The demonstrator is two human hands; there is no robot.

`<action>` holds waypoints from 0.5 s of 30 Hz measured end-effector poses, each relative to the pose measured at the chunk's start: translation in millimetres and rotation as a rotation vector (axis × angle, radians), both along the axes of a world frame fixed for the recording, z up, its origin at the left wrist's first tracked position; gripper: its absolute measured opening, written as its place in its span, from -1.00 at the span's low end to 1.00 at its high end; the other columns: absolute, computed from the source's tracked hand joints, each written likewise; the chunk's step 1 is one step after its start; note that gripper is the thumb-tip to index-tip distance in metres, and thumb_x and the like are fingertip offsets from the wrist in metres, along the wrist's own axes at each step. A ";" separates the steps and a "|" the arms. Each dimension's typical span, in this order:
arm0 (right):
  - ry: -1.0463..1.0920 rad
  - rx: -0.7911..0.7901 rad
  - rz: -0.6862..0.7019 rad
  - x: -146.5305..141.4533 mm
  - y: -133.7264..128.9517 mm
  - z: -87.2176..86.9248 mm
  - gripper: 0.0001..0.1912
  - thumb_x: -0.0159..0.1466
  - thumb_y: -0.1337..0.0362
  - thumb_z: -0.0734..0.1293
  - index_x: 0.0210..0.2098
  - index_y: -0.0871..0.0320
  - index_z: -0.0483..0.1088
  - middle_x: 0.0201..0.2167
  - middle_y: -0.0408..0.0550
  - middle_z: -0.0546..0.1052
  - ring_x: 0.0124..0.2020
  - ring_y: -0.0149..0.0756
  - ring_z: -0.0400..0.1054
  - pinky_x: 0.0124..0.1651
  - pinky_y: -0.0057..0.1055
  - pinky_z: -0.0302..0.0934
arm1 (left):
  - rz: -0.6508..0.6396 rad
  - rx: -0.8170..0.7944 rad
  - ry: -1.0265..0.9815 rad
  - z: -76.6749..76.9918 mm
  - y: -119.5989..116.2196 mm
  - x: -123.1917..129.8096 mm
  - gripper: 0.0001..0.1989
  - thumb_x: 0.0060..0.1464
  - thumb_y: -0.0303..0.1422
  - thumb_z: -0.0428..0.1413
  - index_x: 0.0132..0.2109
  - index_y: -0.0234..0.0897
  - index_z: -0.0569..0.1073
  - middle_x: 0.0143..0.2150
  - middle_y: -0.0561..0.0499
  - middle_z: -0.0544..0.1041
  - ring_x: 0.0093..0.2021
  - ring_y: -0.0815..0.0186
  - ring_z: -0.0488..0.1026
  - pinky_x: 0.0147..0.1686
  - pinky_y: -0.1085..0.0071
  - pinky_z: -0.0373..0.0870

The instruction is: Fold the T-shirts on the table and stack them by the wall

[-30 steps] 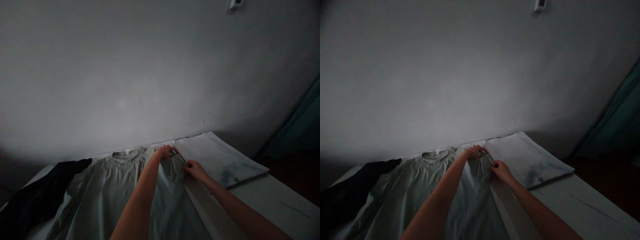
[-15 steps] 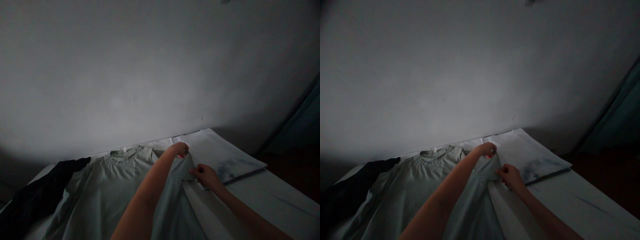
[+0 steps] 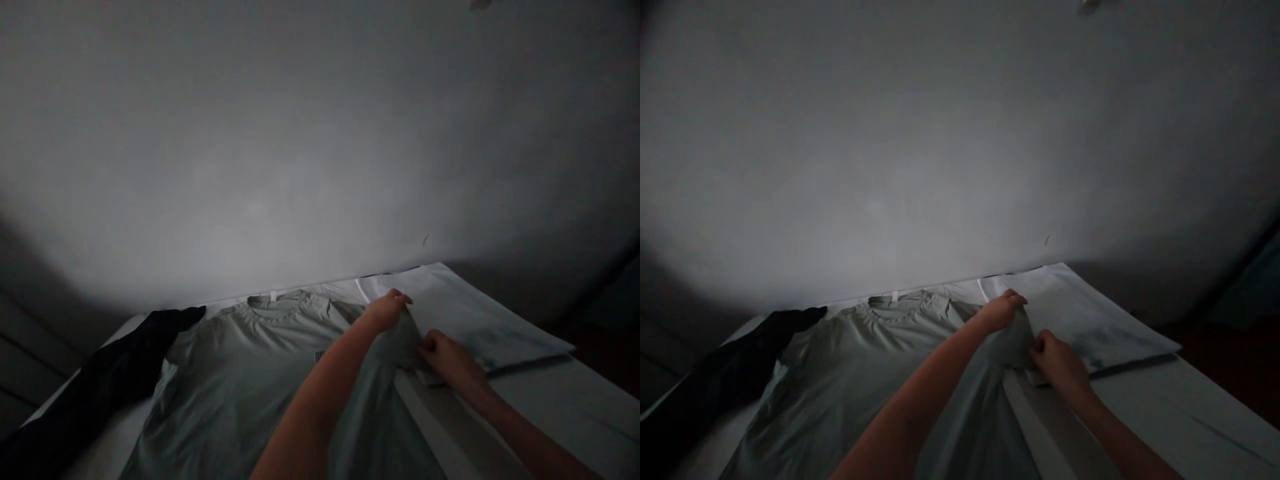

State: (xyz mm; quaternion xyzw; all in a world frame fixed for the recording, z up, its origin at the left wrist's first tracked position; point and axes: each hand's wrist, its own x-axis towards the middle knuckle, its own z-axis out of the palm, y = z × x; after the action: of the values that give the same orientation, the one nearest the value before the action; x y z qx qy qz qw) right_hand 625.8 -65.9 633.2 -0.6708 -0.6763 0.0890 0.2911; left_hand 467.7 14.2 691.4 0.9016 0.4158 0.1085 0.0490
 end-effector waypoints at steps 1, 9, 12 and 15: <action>-0.030 0.073 -0.007 0.0 1.3 2.1 -0.87 0.14 0.18 0.29 -0.46 0.08 0.29 -0.52 -0.10 0.48 -0.50 -0.23 0.37 -0.49 -0.40 0.06 | 0.013 0.021 -0.048 0.4 -4.0 -13.2 -0.51 0.15 -0.52 -0.04 0.22 -0.17 0.28 0.23 -0.08 0.31 -0.01 0.31 0.46 -0.02 0.39 0.43; -0.080 0.201 0.381 -93.1 67.7 40.4 -0.87 0.24 0.43 0.24 -0.32 0.13 0.41 -0.27 0.00 0.55 -0.17 -0.26 0.43 -0.08 -0.41 0.24 | 0.868 0.305 -0.150 31.3 -46.9 -262.9 -0.70 0.22 -0.48 -0.07 0.04 -0.14 0.38 0.08 -0.01 0.45 0.03 0.34 0.43 0.04 0.45 0.33; -0.120 0.098 0.369 -142.4 97.2 45.6 -0.85 0.23 0.46 0.28 -0.27 0.17 0.46 -0.19 0.03 0.57 -0.14 -0.28 0.44 -0.08 -0.45 0.22 | 1.079 0.315 -0.100 33.4 -74.2 -352.5 -0.72 0.20 -0.47 -0.07 0.02 -0.24 0.38 0.02 -0.15 0.47 0.03 0.15 0.43 0.04 0.26 0.33; -0.148 0.086 0.360 -173.3 108.2 41.9 -0.92 0.26 0.37 0.32 -0.29 0.19 0.48 -0.23 0.03 0.58 -0.18 -0.27 0.45 -0.15 -0.45 0.21 | 1.166 0.281 -0.016 20.1 -96.0 -405.6 -0.75 0.21 -0.38 -0.04 0.00 -0.26 0.40 0.01 -0.19 0.48 0.03 0.10 0.43 0.02 0.24 0.32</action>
State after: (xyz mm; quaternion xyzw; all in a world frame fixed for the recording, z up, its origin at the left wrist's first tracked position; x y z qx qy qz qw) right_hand 452.5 42.3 675.1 -0.5305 -0.8082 0.0611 0.2485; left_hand 62.1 -81.7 711.5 0.5219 0.8232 0.1781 -0.1351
